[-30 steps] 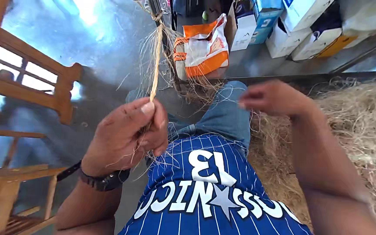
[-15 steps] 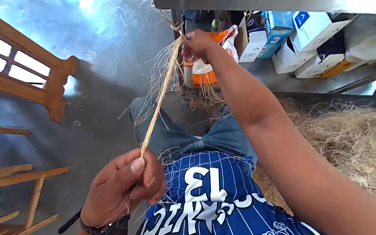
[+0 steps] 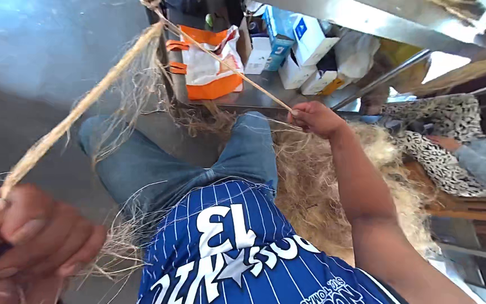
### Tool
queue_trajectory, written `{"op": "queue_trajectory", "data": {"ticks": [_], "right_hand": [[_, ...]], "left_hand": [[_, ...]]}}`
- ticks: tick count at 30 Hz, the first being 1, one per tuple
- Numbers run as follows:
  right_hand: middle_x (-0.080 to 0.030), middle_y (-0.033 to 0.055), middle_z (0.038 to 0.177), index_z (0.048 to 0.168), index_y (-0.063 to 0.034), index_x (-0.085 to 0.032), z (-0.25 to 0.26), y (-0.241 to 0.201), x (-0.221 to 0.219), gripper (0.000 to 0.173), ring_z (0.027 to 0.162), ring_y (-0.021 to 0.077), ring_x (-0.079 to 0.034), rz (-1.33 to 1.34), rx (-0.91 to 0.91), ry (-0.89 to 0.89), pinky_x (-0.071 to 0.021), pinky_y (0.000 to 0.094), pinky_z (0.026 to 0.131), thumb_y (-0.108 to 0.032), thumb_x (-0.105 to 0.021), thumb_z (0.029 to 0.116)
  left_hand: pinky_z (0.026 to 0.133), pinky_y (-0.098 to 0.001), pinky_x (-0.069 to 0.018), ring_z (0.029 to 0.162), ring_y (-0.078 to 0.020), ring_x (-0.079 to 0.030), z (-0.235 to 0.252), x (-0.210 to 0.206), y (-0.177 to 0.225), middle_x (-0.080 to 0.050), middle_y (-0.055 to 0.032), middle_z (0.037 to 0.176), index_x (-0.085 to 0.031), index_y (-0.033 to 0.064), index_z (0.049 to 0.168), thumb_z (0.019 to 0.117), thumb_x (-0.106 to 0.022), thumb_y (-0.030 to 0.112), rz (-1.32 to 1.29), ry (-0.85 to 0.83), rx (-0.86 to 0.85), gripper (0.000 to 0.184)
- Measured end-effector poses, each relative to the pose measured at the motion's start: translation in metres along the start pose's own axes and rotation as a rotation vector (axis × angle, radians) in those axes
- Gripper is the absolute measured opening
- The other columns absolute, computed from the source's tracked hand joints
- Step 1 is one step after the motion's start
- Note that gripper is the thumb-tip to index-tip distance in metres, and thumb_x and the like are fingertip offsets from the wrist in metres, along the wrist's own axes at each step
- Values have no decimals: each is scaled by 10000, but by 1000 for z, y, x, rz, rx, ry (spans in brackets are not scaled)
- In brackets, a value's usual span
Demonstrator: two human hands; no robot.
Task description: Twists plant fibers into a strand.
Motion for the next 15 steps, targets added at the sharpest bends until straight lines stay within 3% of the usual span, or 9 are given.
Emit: {"op": "queue_trajectory", "data": {"ticks": [2, 5, 9, 12, 14, 15], "right_hand": [[-494, -63, 670, 1042, -81, -676, -29, 44, 36, 244, 538, 30, -414, -78, -85, 90, -385, 236, 506, -224, -483, 1083], [-544, -36, 729, 1094, -74, -692, -67, 102, 89, 244, 564, 46, -457, -116, -202, 246, -442, 265, 529, -250, -526, 1076], [-530, -79, 759, 1145, -118, -672, -112, 131, 141, 234, 578, 18, -435, -36, -247, 451, -421, 238, 537, -293, -539, 1065], [-524, -88, 757, 1113, -136, -684, -125, 147, 171, 230, 563, 2, -409, -93, -232, 576, -402, 226, 522, -308, -539, 1063], [-584, 13, 883, 1173, -122, -678, -133, 164, 191, 288, 671, 84, -459, -239, -326, 631, -432, 324, 617, -343, -525, 1070], [-648, 124, 1024, 1218, -82, -675, -136, 173, 199, 327, 822, 196, -560, -286, -385, 646, -486, 451, 761, -335, -531, 1069]], "left_hand": [[558, -254, -493, 482, -79, -488, 2, 1, -3, -430, 73, 561, -555, 158, 766, 1015, -541, 205, 24, -27, 25, 254], [584, -280, -517, 516, -92, -512, 15, -14, -6, -463, 61, 604, -593, 136, 845, 1025, -562, 199, 10, -131, 54, 194], [558, -277, -513, 495, -97, -515, 30, -47, -5, -470, 52, 578, -599, 144, 779, 1024, -554, 210, 36, -86, 98, 258], [534, -281, -490, 485, -106, -496, 38, -58, -10, -452, 46, 569, -574, 144, 757, 1027, -522, 210, 71, -83, 146, 282], [518, -277, -492, 473, -106, -490, 44, -69, -17, -449, 42, 564, -582, 134, 790, 1039, -525, 238, 95, -94, 167, 276], [523, -281, -502, 474, -107, -492, 46, -74, -20, -454, 38, 567, -598, 120, 824, 1051, -519, 255, 102, -93, 173, 276]]}}
Point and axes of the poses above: each hand's wrist, its own z-axis towards the middle knuckle, its own x-axis out of the back of the hand, y = z × x, the point moved 2 cm from there along z, towards the middle knuckle
